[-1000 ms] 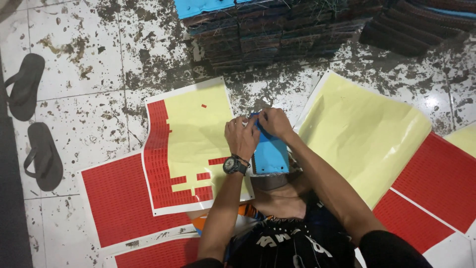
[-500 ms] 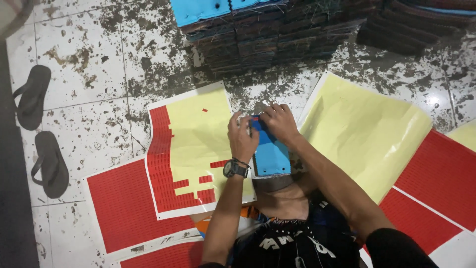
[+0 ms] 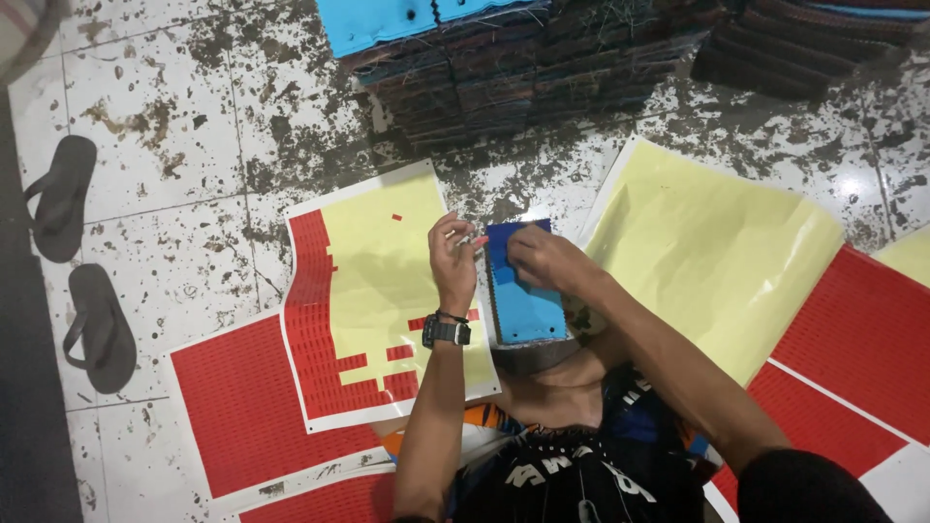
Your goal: Peeling small red stickers from a sheet and applying them to blue rectangular blocks.
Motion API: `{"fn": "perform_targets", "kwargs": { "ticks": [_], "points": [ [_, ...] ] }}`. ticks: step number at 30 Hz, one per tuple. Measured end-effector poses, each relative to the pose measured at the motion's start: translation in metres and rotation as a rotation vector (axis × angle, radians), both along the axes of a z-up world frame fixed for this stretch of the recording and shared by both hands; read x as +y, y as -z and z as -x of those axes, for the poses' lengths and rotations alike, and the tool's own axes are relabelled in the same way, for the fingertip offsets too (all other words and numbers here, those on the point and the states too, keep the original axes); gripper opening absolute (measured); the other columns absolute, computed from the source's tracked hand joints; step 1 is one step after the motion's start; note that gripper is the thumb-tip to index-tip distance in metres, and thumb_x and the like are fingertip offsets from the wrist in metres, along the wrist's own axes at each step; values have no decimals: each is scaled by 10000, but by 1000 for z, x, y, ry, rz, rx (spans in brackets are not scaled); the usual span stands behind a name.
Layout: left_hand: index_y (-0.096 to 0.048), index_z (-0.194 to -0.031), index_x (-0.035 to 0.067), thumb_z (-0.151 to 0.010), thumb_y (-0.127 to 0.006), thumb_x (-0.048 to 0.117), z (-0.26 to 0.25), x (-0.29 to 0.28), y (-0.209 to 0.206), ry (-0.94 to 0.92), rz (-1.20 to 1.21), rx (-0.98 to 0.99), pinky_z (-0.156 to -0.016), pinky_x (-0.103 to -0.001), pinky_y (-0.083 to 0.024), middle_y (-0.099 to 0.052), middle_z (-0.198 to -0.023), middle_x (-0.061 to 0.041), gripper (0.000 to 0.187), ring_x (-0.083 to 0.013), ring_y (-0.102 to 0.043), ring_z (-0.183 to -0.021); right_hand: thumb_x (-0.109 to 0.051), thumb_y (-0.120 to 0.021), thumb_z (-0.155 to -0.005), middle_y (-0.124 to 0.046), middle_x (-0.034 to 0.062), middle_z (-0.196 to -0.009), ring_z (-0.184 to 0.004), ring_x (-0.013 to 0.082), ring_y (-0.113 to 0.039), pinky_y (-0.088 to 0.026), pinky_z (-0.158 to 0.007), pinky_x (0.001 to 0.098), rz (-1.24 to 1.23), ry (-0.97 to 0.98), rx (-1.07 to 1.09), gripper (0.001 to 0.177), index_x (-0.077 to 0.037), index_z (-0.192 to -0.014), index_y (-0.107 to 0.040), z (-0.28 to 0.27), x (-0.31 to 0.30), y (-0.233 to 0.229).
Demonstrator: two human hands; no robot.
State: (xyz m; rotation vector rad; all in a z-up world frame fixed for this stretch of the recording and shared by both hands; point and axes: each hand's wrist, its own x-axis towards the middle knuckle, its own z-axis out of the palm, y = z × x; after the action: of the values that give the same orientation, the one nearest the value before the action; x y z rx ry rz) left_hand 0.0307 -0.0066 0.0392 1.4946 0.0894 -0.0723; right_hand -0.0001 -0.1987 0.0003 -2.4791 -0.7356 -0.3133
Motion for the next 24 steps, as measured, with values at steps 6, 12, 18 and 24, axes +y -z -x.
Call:
{"fn": "perform_targets", "kwargs": {
  "ticks": [6,12,18,24],
  "points": [
    [-555,-1137,9,-843,-487,-117,0,-10,8,32,116,5,-826,-328,-655,-408,-1406,-184,327,-301,-629,-1164,-203,-752,-891,-723,189,-860,-852,386,-711,-548,-797,498,-421,121,575,211,-54,-1038,-726,-9,0,-16],
    [-573,-1119,3,-838,-530,-123,3,-17,16,41,119,-34,-784,-302,-657,-437,-1394,-179,311,-295,-638,-1134,-216,-732,-926,-767,122,-804,-792,278,-734,-547,-791,432,-525,254,688,151,-102,-1020,-765,-17,2,-6],
    [-621,-1096,134,-860,-633,52,4,-10,32,69,-500,-182,-817,-407,-625,-513,-1182,-47,251,-298,-637,-1037,-207,-629,-986,-770,130,-817,-791,289,-747,-572,-759,417,-373,328,746,183,-79,-1033,-751,-29,2,9],
    [-693,-1018,151,-908,-684,207,12,-5,50,183,-903,-301,-706,-356,-606,-567,-948,3,124,-227,-650,-924,-231,-605,-979,-761,104,-821,-813,295,-755,-583,-731,423,-180,399,787,180,-112,-999,-738,-43,9,23]
  ]
}}
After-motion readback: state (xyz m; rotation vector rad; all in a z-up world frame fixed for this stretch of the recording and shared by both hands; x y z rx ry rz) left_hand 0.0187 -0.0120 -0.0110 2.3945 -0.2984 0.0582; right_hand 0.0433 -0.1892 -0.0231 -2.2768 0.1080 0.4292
